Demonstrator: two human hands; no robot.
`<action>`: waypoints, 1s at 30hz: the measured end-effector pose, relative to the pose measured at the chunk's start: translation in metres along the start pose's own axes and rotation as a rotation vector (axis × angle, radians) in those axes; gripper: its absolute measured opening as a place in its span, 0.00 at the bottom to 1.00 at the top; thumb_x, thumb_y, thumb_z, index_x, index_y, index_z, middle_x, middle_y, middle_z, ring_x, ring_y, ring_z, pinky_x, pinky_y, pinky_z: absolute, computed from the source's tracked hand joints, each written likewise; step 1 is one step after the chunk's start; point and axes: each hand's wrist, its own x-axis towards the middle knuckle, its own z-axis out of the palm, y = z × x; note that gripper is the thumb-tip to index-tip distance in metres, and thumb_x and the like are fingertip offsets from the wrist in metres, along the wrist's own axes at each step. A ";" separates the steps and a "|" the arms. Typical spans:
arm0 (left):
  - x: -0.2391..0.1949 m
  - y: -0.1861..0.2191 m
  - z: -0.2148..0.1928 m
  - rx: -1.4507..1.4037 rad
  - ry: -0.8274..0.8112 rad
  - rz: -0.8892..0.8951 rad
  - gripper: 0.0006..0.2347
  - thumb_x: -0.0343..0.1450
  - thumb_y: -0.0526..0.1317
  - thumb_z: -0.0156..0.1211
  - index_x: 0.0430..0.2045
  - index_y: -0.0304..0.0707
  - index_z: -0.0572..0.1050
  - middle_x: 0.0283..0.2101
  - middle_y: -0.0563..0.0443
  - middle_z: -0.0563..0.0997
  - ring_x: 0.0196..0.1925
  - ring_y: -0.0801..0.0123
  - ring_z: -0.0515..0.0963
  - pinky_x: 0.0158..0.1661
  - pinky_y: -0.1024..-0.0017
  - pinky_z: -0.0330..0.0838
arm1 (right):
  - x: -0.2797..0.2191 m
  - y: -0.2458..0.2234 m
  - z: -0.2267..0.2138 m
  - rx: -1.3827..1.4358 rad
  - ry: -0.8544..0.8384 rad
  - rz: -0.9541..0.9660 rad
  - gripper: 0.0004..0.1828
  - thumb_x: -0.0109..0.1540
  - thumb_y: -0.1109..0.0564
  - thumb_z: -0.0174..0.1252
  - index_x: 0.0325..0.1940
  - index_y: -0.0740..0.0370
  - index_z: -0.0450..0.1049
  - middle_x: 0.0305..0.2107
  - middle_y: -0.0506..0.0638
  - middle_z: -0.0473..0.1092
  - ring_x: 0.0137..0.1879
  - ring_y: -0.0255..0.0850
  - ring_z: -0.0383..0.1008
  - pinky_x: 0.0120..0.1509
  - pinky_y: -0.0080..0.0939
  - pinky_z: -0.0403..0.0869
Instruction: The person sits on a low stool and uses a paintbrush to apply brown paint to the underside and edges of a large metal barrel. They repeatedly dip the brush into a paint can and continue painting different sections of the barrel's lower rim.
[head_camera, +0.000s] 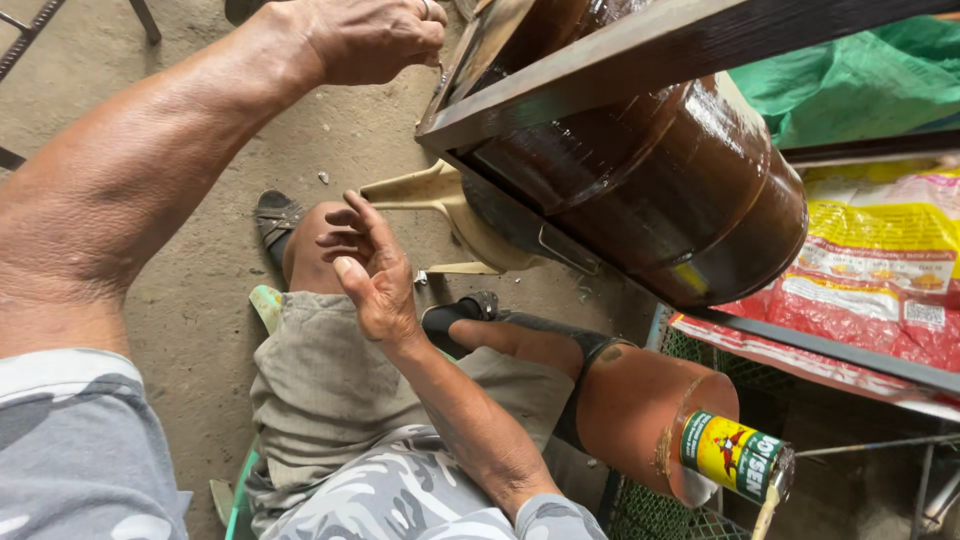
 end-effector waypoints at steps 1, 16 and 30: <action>-0.002 0.002 -0.001 -0.039 -0.012 -0.027 0.05 0.76 0.37 0.56 0.37 0.36 0.78 0.40 0.53 0.82 0.36 0.70 0.81 0.45 0.72 0.76 | -0.004 -0.001 -0.001 0.010 -0.004 0.001 0.37 0.66 0.61 0.49 0.80 0.69 0.52 0.61 0.57 0.65 0.61 0.41 0.72 0.68 0.43 0.74; -0.051 0.056 0.001 0.014 0.305 -0.016 0.03 0.67 0.35 0.62 0.30 0.43 0.80 0.46 0.50 0.83 0.67 0.59 0.74 0.70 0.60 0.59 | -0.036 0.003 -0.015 0.133 -0.038 0.008 0.38 0.66 0.57 0.54 0.80 0.67 0.53 0.58 0.57 0.68 0.58 0.42 0.74 0.66 0.43 0.75; -0.041 0.048 -0.032 -0.023 0.022 0.170 0.10 0.74 0.45 0.57 0.25 0.41 0.78 0.35 0.51 0.82 0.52 0.62 0.77 0.66 0.65 0.63 | -0.074 0.010 -0.025 0.151 -0.107 0.146 0.35 0.67 0.62 0.54 0.79 0.66 0.57 0.51 0.54 0.72 0.55 0.40 0.75 0.66 0.42 0.74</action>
